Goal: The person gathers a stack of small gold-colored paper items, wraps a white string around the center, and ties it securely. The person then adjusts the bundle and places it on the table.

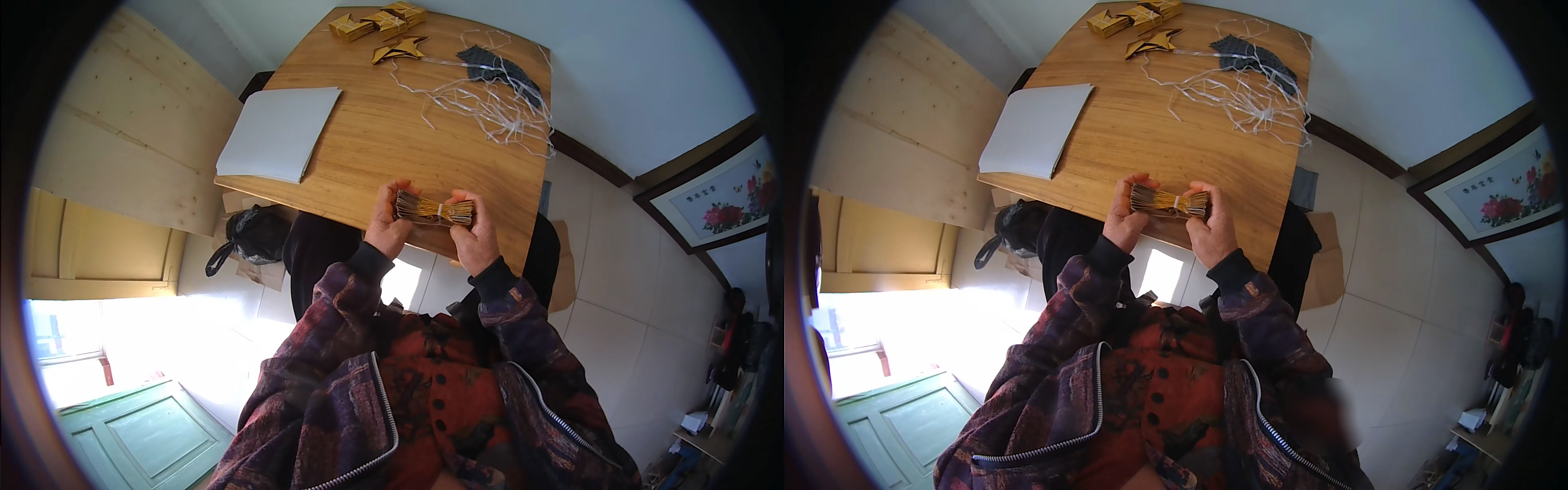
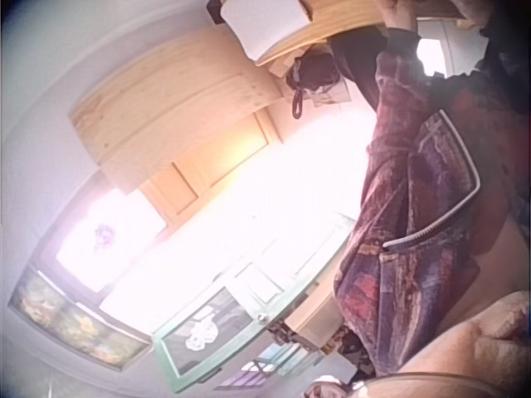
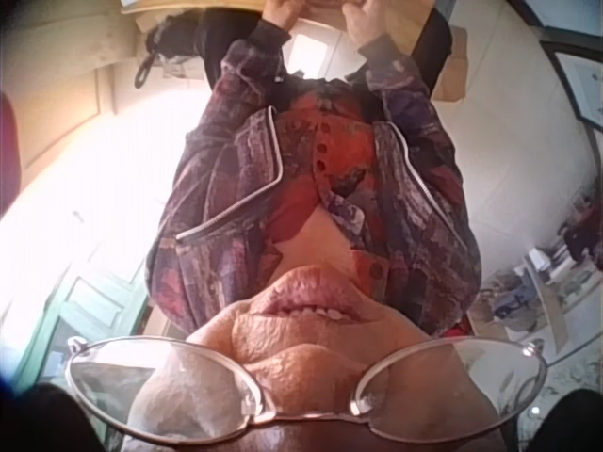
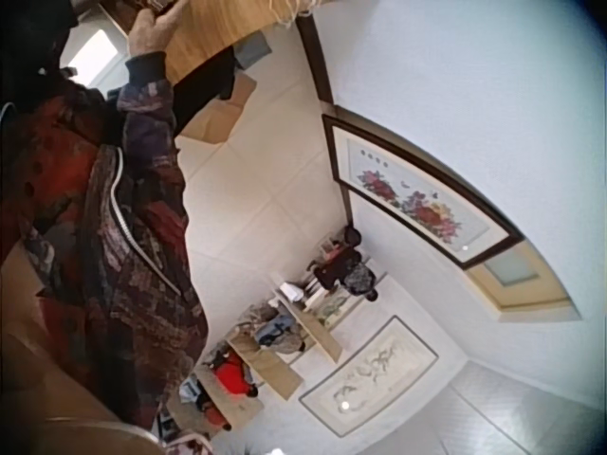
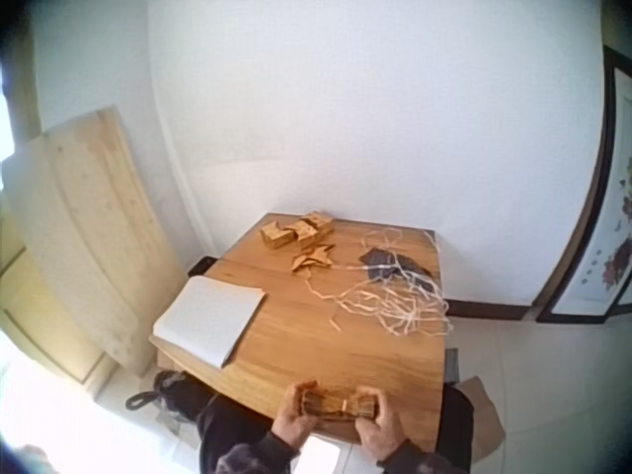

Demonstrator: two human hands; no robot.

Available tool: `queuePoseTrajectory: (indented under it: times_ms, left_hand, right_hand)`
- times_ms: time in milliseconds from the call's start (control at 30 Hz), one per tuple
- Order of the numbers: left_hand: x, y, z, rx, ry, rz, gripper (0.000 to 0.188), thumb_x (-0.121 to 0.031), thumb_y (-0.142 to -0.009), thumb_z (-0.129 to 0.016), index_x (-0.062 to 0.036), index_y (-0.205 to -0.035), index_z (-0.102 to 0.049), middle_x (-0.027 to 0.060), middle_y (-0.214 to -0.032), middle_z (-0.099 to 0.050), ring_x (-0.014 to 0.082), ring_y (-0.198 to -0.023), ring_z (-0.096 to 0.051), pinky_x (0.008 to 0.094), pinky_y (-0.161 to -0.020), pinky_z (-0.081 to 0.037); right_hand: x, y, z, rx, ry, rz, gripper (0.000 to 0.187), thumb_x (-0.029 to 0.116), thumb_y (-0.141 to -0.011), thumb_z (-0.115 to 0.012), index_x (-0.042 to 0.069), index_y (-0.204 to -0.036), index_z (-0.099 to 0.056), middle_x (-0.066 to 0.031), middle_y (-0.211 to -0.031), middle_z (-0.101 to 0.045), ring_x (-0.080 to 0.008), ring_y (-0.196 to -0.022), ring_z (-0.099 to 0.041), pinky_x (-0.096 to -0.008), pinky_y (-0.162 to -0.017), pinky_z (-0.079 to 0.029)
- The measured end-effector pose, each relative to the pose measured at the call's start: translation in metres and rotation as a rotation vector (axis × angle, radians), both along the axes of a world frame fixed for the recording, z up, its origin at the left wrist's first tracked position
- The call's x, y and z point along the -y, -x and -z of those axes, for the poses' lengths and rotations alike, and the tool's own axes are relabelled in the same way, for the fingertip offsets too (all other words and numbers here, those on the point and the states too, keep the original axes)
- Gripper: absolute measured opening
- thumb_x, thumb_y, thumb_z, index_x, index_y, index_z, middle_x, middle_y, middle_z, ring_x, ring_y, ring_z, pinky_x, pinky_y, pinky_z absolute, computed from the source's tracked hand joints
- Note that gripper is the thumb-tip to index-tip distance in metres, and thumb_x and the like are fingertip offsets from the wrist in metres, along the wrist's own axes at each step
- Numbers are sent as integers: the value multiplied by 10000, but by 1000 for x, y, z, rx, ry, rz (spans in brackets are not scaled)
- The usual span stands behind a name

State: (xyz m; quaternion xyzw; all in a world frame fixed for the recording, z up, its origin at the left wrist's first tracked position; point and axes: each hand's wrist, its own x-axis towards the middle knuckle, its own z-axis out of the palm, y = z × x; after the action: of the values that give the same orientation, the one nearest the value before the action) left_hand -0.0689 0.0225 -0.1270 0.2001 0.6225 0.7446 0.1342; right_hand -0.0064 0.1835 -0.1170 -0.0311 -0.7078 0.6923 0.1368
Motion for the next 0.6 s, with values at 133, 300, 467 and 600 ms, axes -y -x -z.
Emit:
queuePoseTrajectory:
  times_ms: [133,300,467,600]
  left_hand:
    - [5,6,6,-28,46,57,510,151,-641,-370,-31,-1094,-518,48,-1056,-581,136,-994,-549,263,-902,-430]
    - [11,15,9,38,66,132,455,144,-646,-378,-24,-1039,-532,44,-993,-603,130,-900,-577,254,-817,-471]
    - [14,20,-4,77,74,212,473,148,-674,-432,-18,-1112,-501,58,-997,-603,141,-942,-583,280,-838,-482]
    - [13,8,-10,-53,177,102,464,88,-684,-600,-18,-1121,-486,38,-984,-586,122,-966,-554,270,-865,-453]
  right_hand:
    - [-7,2,-4,21,-53,-24,334,-94,-685,-457,31,-988,-522,-47,-868,-574,-129,-781,-548,-257,-732,-451]
    - [-11,0,-5,53,-138,-61,312,-115,-676,-447,19,-947,-527,-35,-891,-578,-100,-811,-533,-235,-756,-439]
    - [-21,5,-8,140,-143,-161,364,-111,-691,-465,24,-1024,-520,-50,-955,-585,-114,-869,-550,-242,-801,-443]
    - [-19,2,-9,14,-175,-189,420,-101,-719,-526,28,-1117,-494,-64,-1038,-575,-136,-970,-554,-258,-876,-440]
